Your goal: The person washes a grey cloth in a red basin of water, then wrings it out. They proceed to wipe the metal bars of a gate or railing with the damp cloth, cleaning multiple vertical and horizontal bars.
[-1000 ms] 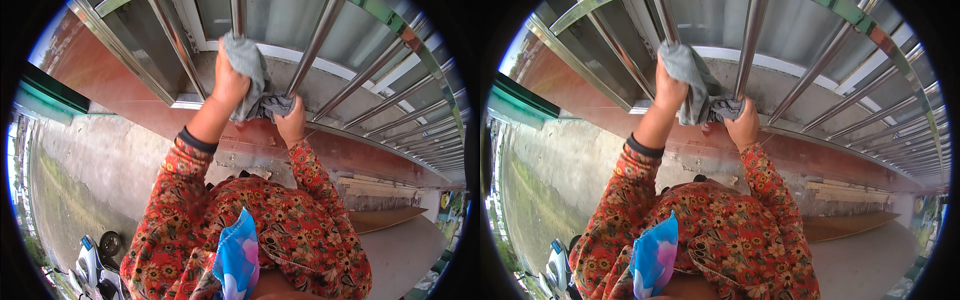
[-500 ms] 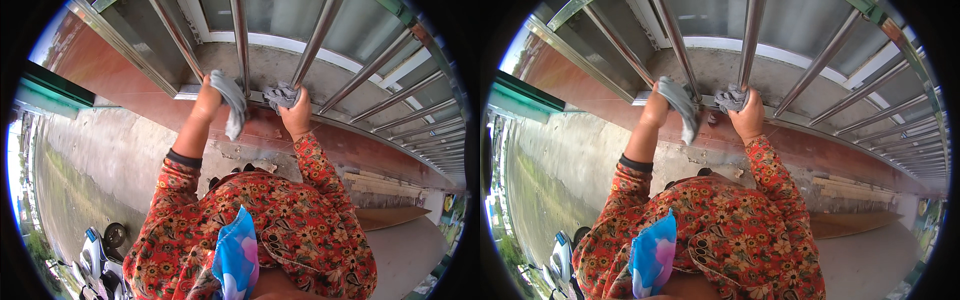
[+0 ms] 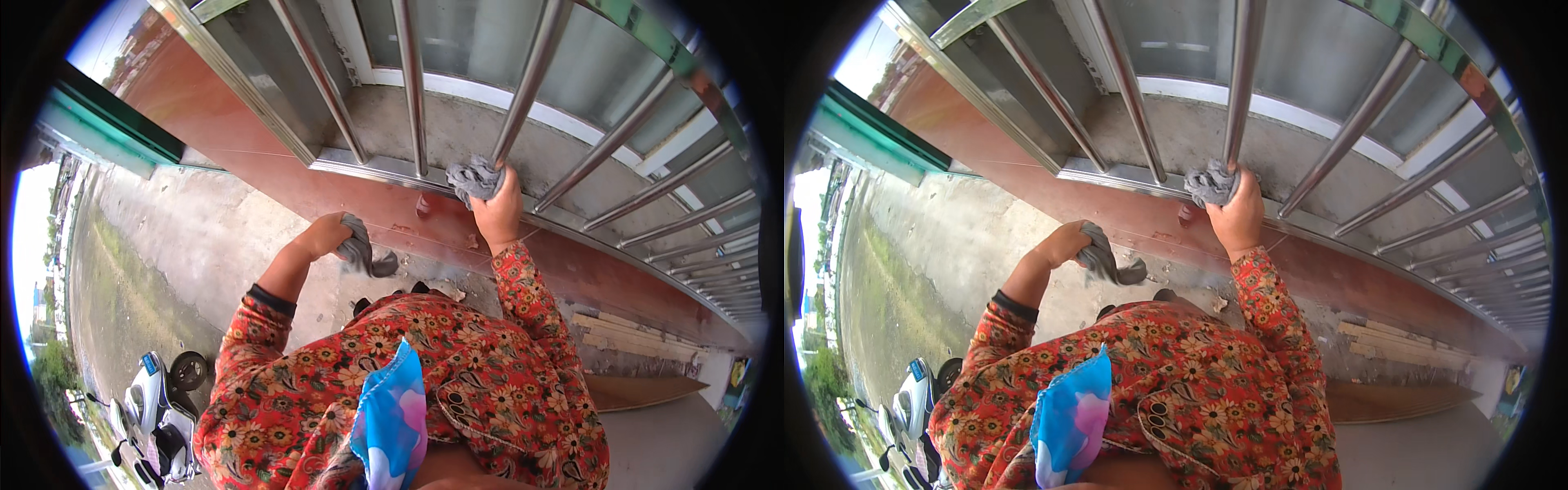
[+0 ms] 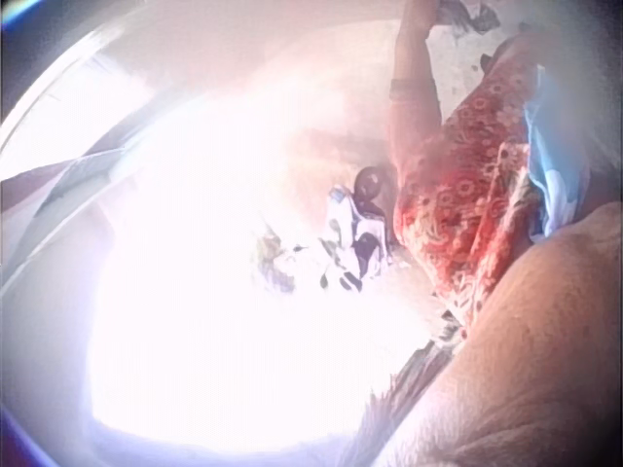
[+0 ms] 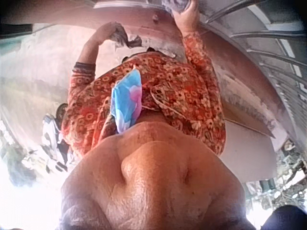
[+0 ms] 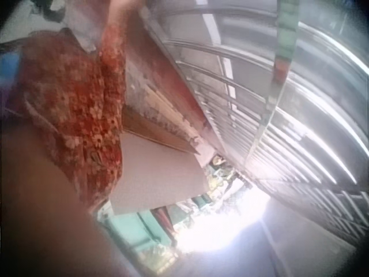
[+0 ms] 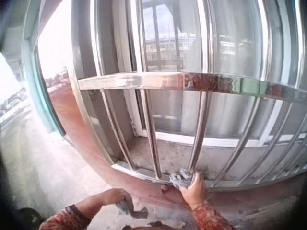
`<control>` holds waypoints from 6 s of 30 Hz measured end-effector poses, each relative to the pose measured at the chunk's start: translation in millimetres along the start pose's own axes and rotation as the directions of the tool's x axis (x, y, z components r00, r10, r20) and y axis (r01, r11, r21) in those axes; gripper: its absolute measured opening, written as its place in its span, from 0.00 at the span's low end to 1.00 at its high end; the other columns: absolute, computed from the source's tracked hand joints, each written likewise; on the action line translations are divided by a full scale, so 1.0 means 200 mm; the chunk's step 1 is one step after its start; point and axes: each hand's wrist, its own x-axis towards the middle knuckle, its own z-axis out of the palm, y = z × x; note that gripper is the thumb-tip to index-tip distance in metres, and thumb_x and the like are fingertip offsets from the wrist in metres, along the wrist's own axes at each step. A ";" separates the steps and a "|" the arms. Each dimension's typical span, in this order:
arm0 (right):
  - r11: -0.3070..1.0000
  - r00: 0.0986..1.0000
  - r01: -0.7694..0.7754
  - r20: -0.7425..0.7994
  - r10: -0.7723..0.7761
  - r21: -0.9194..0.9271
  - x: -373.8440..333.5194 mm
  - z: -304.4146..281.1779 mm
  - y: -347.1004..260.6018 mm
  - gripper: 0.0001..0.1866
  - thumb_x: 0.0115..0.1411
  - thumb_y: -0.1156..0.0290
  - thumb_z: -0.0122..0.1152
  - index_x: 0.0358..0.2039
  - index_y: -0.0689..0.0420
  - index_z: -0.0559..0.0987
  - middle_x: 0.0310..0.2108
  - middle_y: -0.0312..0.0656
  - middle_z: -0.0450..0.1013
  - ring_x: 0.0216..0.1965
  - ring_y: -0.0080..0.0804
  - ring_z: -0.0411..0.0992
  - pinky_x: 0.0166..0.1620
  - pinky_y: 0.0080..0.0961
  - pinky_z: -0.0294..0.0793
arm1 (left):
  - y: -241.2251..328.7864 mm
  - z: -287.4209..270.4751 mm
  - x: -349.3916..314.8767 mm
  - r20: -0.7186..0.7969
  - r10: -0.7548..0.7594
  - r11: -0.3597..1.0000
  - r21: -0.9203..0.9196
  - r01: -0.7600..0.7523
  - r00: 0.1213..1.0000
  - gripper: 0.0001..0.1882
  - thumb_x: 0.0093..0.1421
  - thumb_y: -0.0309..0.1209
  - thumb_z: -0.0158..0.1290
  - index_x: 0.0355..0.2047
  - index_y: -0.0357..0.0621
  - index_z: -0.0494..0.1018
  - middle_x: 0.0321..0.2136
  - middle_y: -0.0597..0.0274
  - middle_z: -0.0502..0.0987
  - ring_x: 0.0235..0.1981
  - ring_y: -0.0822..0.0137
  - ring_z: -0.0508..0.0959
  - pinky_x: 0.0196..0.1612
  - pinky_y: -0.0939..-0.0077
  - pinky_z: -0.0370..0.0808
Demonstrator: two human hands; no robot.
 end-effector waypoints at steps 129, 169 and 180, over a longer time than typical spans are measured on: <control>0.959 0.931 -0.235 -0.319 0.176 -0.158 -0.06 0.13 -0.06 0.28 0.52 0.71 0.67 0.52 0.65 0.67 0.43 0.52 0.74 0.45 0.43 0.74 0.50 0.33 0.71 | 0.06 -0.18 0.42 -0.127 0.862 0.277 0.929 -0.244 0.491 0.27 0.51 0.28 0.52 0.53 0.30 0.67 0.50 0.45 0.70 0.52 0.50 0.67 0.59 0.63 0.62; 0.718 0.886 -0.197 -0.192 0.422 0.668 -0.17 0.12 -0.54 0.31 0.49 0.91 0.45 0.58 0.66 0.64 0.52 0.47 0.68 0.53 0.37 0.70 0.57 0.35 0.69 | 0.62 -0.83 -0.21 -0.422 0.670 0.063 0.852 -0.520 -0.611 0.33 0.45 0.19 0.60 0.55 0.49 0.71 0.60 0.44 0.60 0.59 0.45 0.65 0.61 0.53 0.63; 0.851 0.993 0.028 0.084 -0.085 0.524 -0.01 0.09 -0.84 0.28 0.49 0.78 0.67 0.51 0.64 0.68 0.48 0.43 0.68 0.49 0.29 0.68 0.55 0.26 0.64 | 0.24 -0.76 0.30 -0.125 0.896 0.003 0.961 -0.276 -0.426 0.31 0.48 0.32 0.62 0.56 0.55 0.71 0.59 0.54 0.66 0.60 0.48 0.65 0.60 0.48 0.63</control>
